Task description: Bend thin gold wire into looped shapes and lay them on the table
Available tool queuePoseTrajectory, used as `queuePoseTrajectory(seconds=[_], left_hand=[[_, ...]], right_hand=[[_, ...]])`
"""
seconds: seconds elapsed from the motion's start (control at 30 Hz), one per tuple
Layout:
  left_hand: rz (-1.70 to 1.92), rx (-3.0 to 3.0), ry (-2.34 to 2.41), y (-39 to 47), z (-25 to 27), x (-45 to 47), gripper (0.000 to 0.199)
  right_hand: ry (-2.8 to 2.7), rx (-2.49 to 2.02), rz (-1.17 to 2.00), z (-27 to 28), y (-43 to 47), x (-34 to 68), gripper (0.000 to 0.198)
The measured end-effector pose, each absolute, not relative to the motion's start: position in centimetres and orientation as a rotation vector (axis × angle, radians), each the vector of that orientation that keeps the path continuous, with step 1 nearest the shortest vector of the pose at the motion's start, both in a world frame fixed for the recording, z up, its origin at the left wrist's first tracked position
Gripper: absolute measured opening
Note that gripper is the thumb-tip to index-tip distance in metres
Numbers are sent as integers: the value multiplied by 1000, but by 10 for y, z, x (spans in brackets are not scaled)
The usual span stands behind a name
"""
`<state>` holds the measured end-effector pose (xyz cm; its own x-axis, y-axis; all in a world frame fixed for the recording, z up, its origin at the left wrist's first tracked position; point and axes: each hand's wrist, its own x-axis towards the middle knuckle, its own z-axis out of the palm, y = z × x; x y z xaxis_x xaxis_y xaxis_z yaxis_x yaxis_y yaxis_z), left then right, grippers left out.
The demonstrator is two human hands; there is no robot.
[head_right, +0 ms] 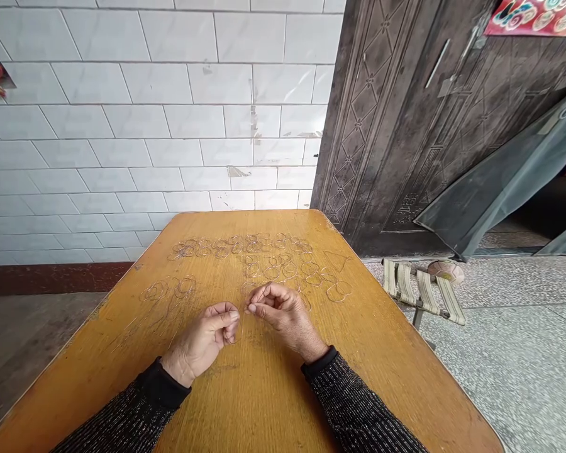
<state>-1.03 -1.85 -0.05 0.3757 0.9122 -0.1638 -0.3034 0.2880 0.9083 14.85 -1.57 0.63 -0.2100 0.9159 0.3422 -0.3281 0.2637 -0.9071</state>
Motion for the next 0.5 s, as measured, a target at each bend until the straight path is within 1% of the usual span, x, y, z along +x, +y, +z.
queuePoseTrajectory(seconds=[0.17,0.37,0.5], left_hand=[[950,879,797,-18,1,-10,22],[954,867,773,-20,2,-10,23],[936,858,767,-21,0,-8,23]], right_hand=[[-1197,-695,1236,-1,-15,143,13],[-1276,-630,1147,2,-16,140,13],[-1191,-625,1116,2,-16,138,13]])
